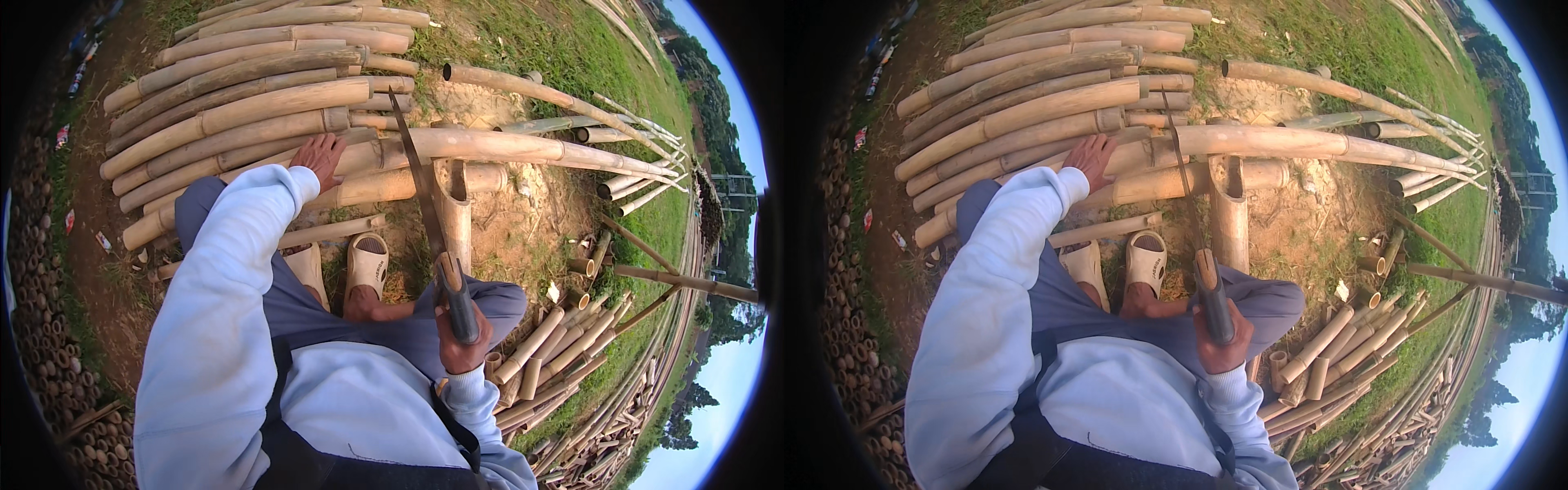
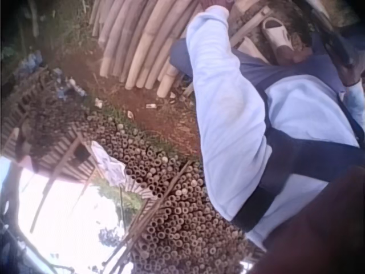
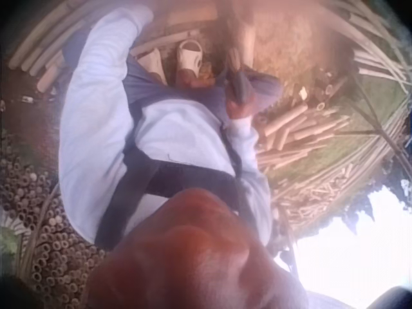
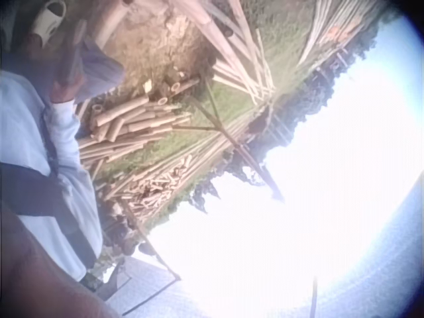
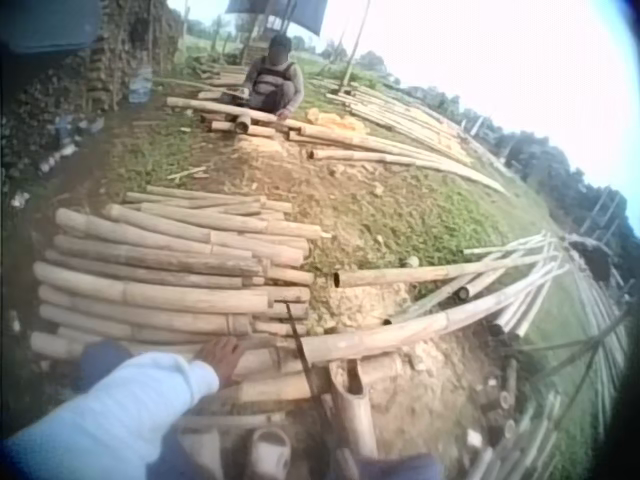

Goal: The person sits on the ground and uses a machete to chop bamboo poles into shorter sections. They repeatedly strike the bamboo with the machete, separating pieces and stacking them nearby.

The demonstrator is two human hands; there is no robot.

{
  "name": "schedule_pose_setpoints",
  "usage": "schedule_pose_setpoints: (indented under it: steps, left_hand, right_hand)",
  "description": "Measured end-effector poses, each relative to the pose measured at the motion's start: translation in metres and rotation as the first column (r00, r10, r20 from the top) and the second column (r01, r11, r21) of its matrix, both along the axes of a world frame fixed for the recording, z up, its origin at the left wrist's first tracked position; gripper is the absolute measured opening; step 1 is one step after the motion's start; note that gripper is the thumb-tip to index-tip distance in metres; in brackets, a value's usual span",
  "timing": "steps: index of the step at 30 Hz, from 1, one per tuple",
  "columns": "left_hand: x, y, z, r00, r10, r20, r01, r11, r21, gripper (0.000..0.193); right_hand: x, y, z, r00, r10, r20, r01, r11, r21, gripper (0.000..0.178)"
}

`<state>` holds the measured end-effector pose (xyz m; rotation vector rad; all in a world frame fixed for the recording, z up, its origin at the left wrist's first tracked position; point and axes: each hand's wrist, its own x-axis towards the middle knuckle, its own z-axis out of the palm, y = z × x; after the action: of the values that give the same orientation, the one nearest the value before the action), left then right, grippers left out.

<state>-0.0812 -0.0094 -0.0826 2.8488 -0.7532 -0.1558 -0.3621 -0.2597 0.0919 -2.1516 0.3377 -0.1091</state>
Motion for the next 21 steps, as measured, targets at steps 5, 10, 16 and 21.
schedule_pose_setpoints:
  steps: [5,10,16,21]
  left_hand:
    - [0.002,-0.001,-0.006,0.999,-0.042,0.035,0.039,0.997,0.071,0.069]
    - [0.001,0.000,-0.009,0.998,-0.036,0.050,0.035,0.999,0.017,0.068]
    - [0.002,0.000,-0.012,0.997,-0.053,0.048,0.053,0.999,-0.006,0.067]
    - [0.001,0.002,-0.013,0.999,-0.035,0.036,0.034,0.999,0.016,0.070]
  right_hand:
    - [0.028,0.013,-0.022,0.999,0.033,0.025,-0.031,0.996,-0.085,0.015]
    - [0.007,0.020,0.013,1.000,-0.010,-0.029,0.005,0.989,-0.148,0.015]
    - [0.025,0.024,0.002,0.999,0.021,-0.038,-0.025,0.994,-0.106,0.017]
    - [0.009,0.012,0.003,0.997,0.060,0.049,-0.051,0.983,-0.178,0.017]
